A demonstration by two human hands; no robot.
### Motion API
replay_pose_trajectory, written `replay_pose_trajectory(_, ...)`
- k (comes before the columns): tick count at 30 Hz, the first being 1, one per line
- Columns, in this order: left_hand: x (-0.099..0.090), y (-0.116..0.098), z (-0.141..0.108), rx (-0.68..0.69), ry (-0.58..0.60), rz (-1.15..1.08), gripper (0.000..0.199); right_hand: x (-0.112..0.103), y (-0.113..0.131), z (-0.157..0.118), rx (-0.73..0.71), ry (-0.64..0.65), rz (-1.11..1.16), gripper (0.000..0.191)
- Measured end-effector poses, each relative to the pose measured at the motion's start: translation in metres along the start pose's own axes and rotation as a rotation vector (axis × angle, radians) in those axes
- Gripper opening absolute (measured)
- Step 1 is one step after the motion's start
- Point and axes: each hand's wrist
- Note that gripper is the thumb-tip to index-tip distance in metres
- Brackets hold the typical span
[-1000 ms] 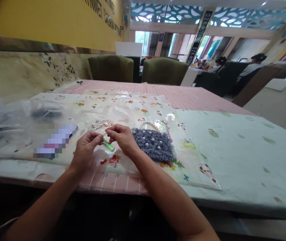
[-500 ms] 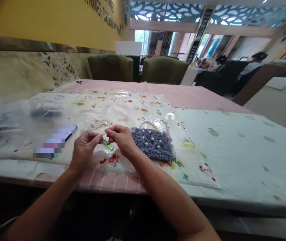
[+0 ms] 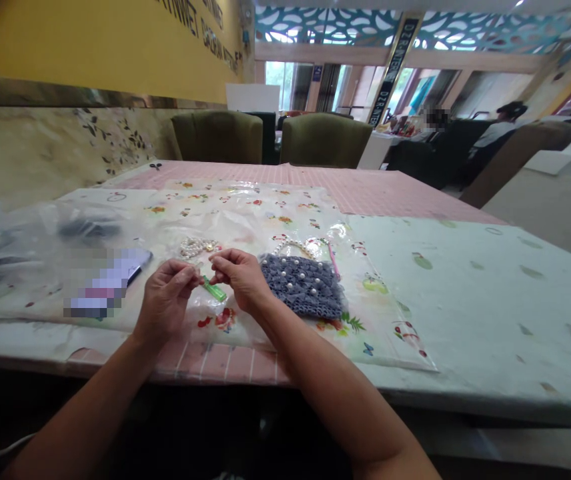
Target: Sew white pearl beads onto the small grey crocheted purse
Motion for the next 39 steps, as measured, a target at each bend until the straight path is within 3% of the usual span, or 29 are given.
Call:
replay_pose_trajectory(5,-0.002,-0.001,0.005,-0.055,-0.014,-0.173,0.018,-0.003,0.007,0.003,0.031,0.004,0.071,0.016)
replay_pose_trajectory(12,-0.001,0.001,0.009,-0.116,-0.041,-0.173,0.023,-0.013,0.033,-0.007,0.004,0.032,0.032,0.026)
replay_pose_trajectory(16,0.001,0.000,0.009,-0.131,-0.062,-0.147,0.022,-0.043,0.059,-0.033,-0.156,-0.073,-0.104,0.024)
replay_pose_trajectory(20,0.000,0.001,0.011,-0.119,-0.049,-0.149,0.019,-0.083,0.088,-0.067,-0.374,-0.216,-0.394,0.012)
replay_pose_trajectory(23,-0.003,0.003,0.013,-0.117,-0.024,-0.166,0.016,-0.109,0.100,-0.085,-0.435,-0.298,-0.571,0.011)
replay_pose_trajectory(30,-0.005,0.007,0.015,-0.072,0.004,-0.133,0.013,-0.136,0.084,-0.091,-0.475,-0.290,-1.015,0.004)
replay_pose_trajectory(34,-0.007,0.008,0.016,-0.082,-0.012,-0.123,0.014,-0.136,0.073,-0.086,-0.599,-0.190,-1.258,0.010)
replay_pose_trajectory(39,-0.010,0.009,0.016,-0.085,0.014,-0.134,0.014,-0.141,0.063,-0.079,-0.697,-0.059,-1.390,0.014)
Point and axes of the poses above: each hand's wrist, its own z-axis towards the middle knuckle, its own x-axis out of the palm, y = z × x, and after that the axes turned 9 degrees about -y, right-handed
